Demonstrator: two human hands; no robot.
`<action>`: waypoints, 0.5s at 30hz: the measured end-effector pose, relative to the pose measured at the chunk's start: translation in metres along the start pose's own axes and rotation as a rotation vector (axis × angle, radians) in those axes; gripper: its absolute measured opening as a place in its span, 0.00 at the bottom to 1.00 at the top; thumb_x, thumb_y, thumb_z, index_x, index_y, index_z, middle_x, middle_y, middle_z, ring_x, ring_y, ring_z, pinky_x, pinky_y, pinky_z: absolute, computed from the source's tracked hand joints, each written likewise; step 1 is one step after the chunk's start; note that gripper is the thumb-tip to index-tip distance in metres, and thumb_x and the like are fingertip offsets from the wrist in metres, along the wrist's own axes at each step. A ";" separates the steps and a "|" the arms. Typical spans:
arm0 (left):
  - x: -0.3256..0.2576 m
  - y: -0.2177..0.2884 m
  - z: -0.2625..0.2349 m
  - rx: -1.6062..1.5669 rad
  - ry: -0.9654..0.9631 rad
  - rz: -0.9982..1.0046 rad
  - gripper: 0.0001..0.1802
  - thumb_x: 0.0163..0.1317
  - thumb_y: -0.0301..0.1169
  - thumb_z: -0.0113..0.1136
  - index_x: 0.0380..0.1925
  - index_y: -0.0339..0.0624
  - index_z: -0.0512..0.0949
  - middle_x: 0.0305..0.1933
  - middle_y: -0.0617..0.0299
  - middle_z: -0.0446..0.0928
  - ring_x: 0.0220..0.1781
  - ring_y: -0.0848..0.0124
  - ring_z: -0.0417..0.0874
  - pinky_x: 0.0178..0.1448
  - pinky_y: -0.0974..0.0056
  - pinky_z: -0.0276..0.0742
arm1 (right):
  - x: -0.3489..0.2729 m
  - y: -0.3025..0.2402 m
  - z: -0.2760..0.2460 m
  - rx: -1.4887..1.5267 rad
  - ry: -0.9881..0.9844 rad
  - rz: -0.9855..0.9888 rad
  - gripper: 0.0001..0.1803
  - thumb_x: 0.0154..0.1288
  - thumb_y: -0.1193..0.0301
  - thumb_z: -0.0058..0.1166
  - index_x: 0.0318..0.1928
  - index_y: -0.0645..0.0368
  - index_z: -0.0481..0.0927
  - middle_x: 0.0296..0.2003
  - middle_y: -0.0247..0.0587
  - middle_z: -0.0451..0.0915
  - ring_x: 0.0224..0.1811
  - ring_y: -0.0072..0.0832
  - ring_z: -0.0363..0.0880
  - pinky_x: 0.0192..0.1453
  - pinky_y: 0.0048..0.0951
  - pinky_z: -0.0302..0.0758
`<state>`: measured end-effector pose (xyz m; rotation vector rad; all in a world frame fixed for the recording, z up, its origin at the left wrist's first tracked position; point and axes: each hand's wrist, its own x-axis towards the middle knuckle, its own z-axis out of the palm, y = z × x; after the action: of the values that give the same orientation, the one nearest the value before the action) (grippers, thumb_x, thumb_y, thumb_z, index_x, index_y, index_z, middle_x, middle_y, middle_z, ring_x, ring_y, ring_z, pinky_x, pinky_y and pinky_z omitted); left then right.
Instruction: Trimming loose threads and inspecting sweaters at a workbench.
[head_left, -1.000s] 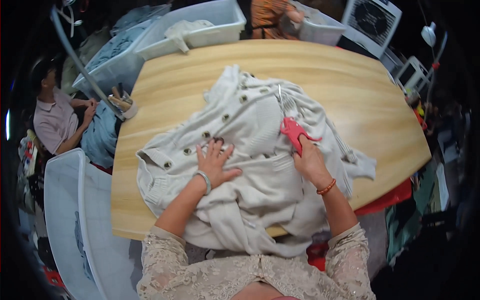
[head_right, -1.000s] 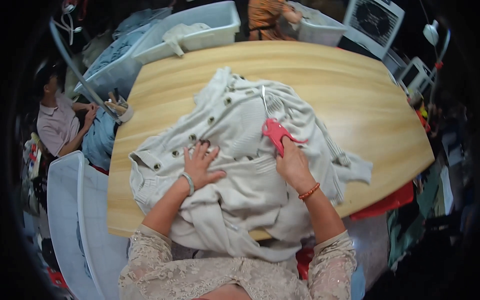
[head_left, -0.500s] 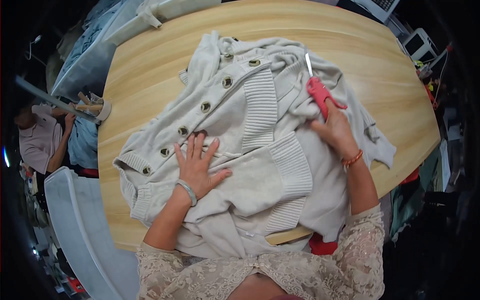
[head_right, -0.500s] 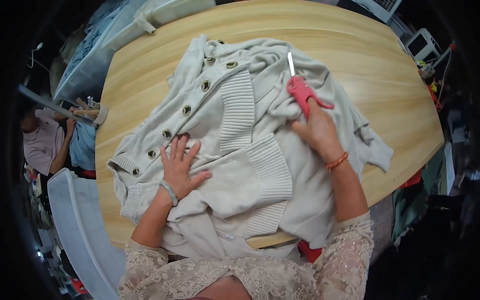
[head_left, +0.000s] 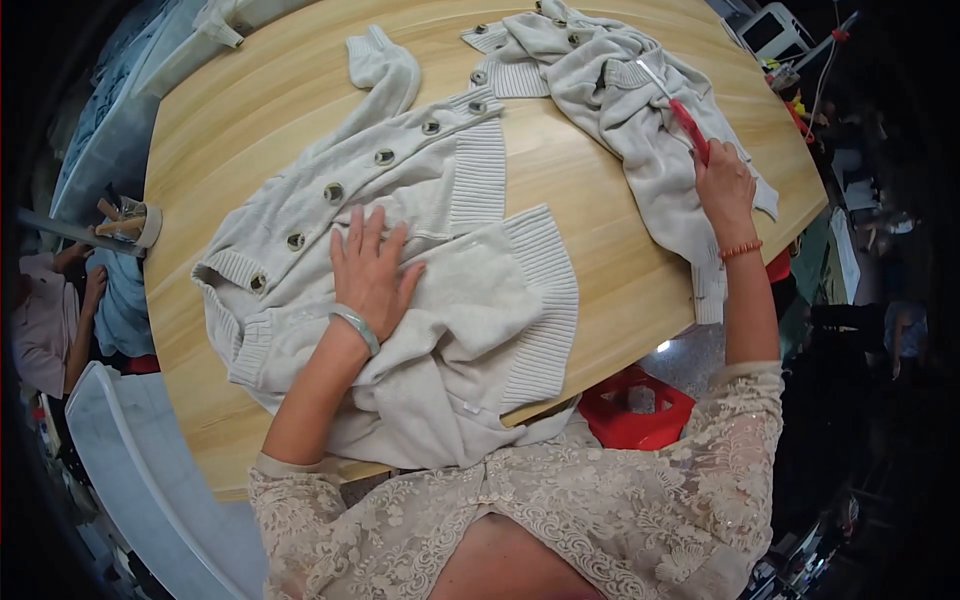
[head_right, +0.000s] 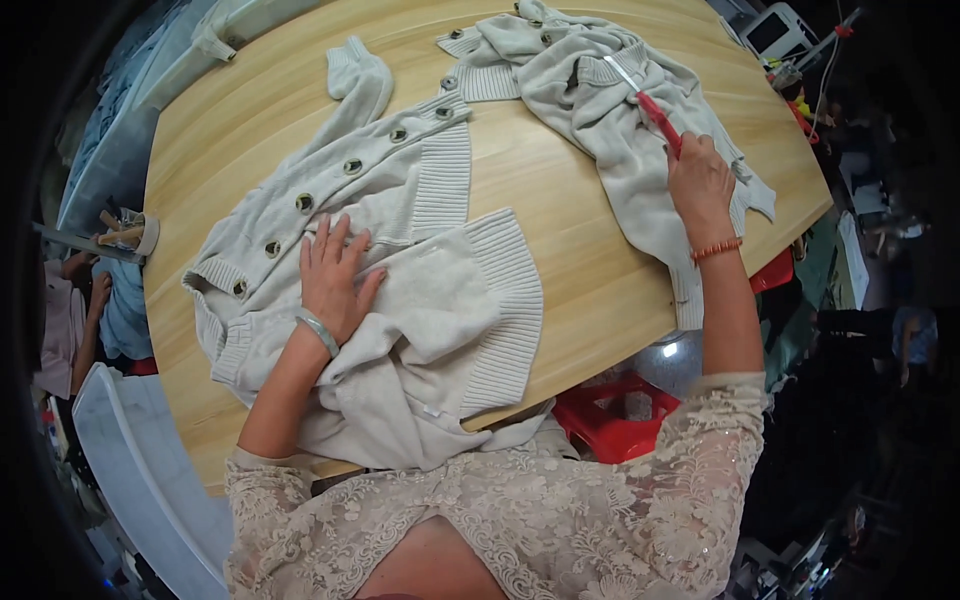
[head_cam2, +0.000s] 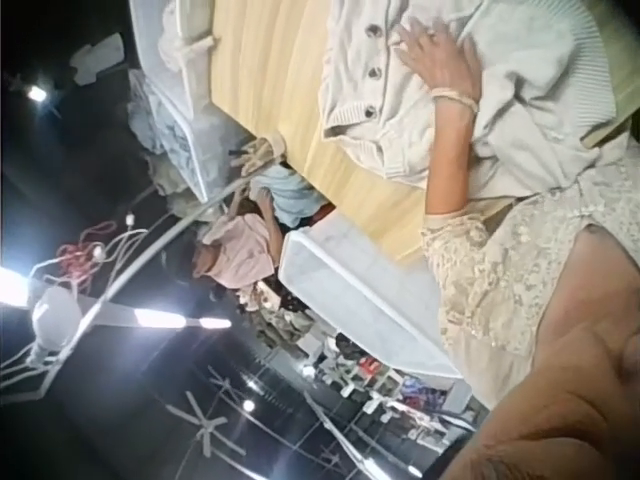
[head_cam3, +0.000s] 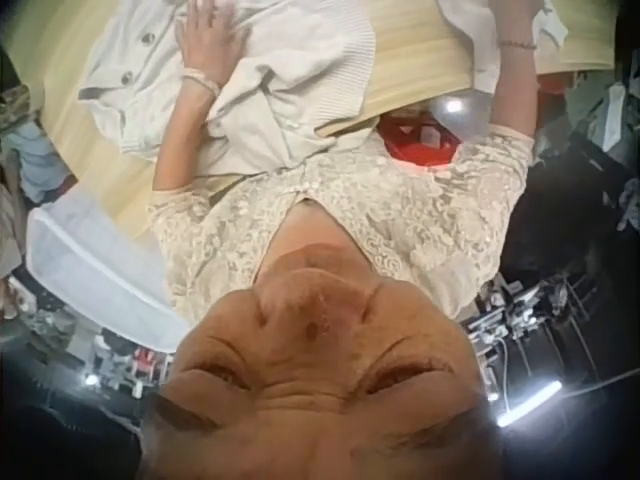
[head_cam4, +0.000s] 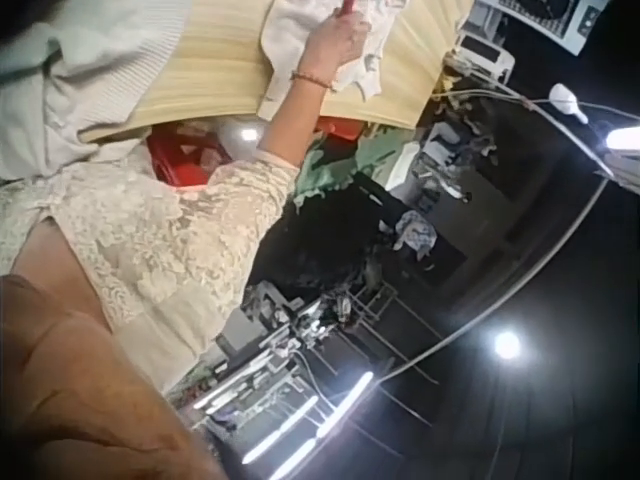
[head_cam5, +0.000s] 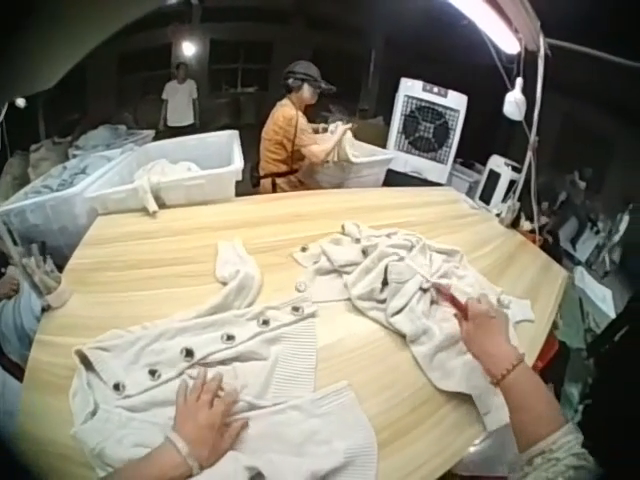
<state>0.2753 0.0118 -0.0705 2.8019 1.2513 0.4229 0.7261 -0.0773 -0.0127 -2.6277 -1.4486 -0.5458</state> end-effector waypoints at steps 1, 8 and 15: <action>0.000 0.013 -0.008 -0.052 -0.001 0.077 0.27 0.59 0.35 0.66 0.58 0.44 0.74 0.71 0.47 0.62 0.75 0.45 0.56 0.75 0.40 0.51 | -0.023 -0.003 -0.011 0.098 0.142 -0.107 0.09 0.67 0.68 0.55 0.41 0.59 0.73 0.37 0.50 0.77 0.40 0.53 0.80 0.42 0.49 0.76; 0.029 0.115 0.014 -0.317 -0.206 0.487 0.33 0.62 0.47 0.61 0.63 0.42 0.70 0.71 0.44 0.62 0.75 0.47 0.59 0.77 0.49 0.53 | -0.113 0.003 -0.057 0.674 -0.273 -0.235 0.15 0.66 0.70 0.56 0.49 0.55 0.67 0.33 0.57 0.79 0.39 0.58 0.79 0.39 0.51 0.73; 0.026 0.122 0.050 -0.161 -0.208 0.524 0.41 0.64 0.61 0.50 0.70 0.47 0.62 0.77 0.47 0.52 0.79 0.47 0.47 0.80 0.46 0.36 | -0.140 0.001 -0.087 0.571 -0.482 -0.400 0.14 0.64 0.70 0.59 0.45 0.58 0.70 0.28 0.56 0.78 0.34 0.54 0.79 0.36 0.48 0.72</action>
<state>0.3935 -0.0473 -0.0939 2.9058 0.4148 0.2241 0.6360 -0.2121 0.0193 -2.0913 -1.9120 0.4656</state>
